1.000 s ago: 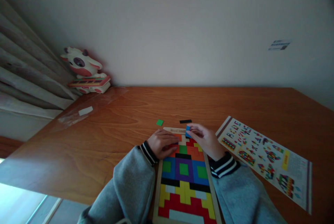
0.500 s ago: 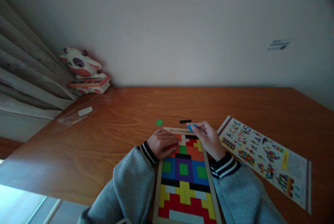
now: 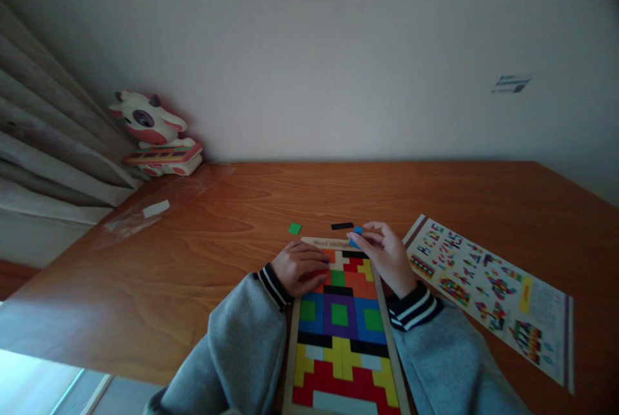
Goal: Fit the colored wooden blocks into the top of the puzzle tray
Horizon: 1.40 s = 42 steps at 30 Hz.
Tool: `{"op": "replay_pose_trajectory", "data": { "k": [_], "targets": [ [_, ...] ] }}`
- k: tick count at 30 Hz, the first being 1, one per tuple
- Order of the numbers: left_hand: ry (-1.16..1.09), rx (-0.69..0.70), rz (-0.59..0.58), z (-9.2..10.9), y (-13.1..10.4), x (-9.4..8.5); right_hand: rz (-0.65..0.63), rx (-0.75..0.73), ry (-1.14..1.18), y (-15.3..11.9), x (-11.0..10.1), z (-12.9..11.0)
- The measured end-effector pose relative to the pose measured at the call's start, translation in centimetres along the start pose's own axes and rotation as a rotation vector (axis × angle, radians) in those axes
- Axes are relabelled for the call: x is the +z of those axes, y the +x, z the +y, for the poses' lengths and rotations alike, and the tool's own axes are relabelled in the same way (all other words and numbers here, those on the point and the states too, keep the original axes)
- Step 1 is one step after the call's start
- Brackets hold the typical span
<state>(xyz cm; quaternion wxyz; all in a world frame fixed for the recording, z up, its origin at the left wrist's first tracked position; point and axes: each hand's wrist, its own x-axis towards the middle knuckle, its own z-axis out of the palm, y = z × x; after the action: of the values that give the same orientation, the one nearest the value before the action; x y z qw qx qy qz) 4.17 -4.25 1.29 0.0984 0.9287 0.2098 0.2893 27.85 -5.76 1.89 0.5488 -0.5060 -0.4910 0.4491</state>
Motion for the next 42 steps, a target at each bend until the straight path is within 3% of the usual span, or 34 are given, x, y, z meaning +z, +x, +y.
{"op": "replay_pose_trajectory", "data": {
  "k": [5, 12, 17, 23, 34, 42],
  "targets": [
    [0.000, -0.004, 0.003, -0.1, -0.1, 0.2, 0.018, -0.083, -0.159, 0.1, -0.3, 0.1],
    [-0.006, -0.003, 0.011, -0.1, -0.1, 0.2, -0.049, -0.276, -0.424, -0.1, -0.1, 0.4],
    [-0.011, -0.006, -0.010, 0.0, -0.1, 0.0, -0.212, -0.427, -0.620, -0.8, -0.1, -0.1],
    [0.006, -0.012, 0.009, 0.2, -0.1, 0.0, -0.299, -0.567, -0.745, -2.1, 0.5, -0.6],
    [0.013, -0.008, -0.021, 0.2, 0.0, -0.1, -0.304, -0.488, -0.751, -2.5, 0.7, 0.2],
    [0.015, -0.013, -0.025, 0.3, 0.0, -0.1, -0.451, -0.659, -0.922, -2.7, 0.2, -1.0]
  ]
}}
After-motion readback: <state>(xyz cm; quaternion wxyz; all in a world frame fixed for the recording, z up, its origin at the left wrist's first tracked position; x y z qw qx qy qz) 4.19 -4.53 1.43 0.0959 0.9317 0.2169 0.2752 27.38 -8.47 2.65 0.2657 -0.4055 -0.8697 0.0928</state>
